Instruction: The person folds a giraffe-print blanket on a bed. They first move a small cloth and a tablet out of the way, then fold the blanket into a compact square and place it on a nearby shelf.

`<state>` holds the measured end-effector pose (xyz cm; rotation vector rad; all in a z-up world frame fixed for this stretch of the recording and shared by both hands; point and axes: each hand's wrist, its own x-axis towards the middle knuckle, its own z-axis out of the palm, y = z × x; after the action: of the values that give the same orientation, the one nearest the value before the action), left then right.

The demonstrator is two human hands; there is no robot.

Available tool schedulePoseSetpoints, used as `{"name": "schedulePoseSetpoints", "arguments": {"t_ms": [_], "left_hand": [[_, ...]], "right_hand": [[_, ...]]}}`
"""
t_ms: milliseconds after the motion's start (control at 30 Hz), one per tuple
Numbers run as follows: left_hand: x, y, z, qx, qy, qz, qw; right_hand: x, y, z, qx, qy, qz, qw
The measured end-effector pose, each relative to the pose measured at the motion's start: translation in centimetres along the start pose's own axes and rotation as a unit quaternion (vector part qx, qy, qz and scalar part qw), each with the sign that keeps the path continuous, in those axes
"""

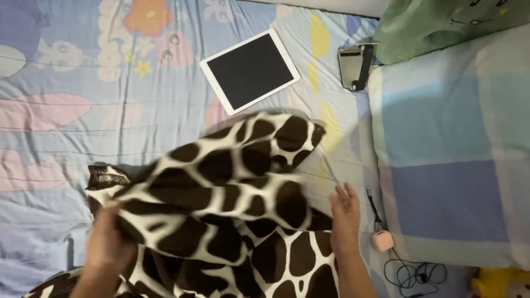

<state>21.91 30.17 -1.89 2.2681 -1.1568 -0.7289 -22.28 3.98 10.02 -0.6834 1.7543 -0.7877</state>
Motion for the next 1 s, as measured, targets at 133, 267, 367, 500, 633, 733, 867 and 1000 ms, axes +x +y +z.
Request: {"name": "schedulePoseSetpoints", "arguments": {"t_ms": [133,267,367,500,633,733,867,1000], "left_hand": [[-0.3,10.4,-5.4,-0.31,0.133,-0.238,0.911],[-5.6,10.8,-1.5,-0.239,0.03,-0.423,0.873],[-9.8,6.9,6.1,-0.187,-0.089,-0.391,0.897],[-8.0,16.7,5.8,-0.364,-0.106,-0.309,0.872],[-3.7,25.4,1.6,-0.489,-0.072,-0.403,0.77],[-3.2,24.5,1.4,-0.507,-0.064,-0.367,0.778],[-1.4,22.6,0.1,-0.496,-0.013,-0.361,0.79],[1.6,20.9,-2.4,-0.558,0.133,-0.178,0.8]], "right_hand": [[4.3,8.0,-2.8,-0.336,-0.077,-0.101,0.933],[2.3,15.6,-0.9,-0.384,-0.065,-0.065,0.919],[-2.4,17.5,3.6,-0.43,-0.082,-0.19,0.879],[-9.8,11.3,11.1,-0.291,-0.206,-0.095,0.929],[-12.9,5.4,14.1,-0.149,-0.287,-0.043,0.945],[-13.3,3.0,14.7,-0.086,-0.288,-0.065,0.952],[-15.1,-1.8,17.5,-0.047,-0.282,-0.033,0.958],[-13.9,-5.1,22.0,0.02,-0.304,-0.064,0.95]]}}
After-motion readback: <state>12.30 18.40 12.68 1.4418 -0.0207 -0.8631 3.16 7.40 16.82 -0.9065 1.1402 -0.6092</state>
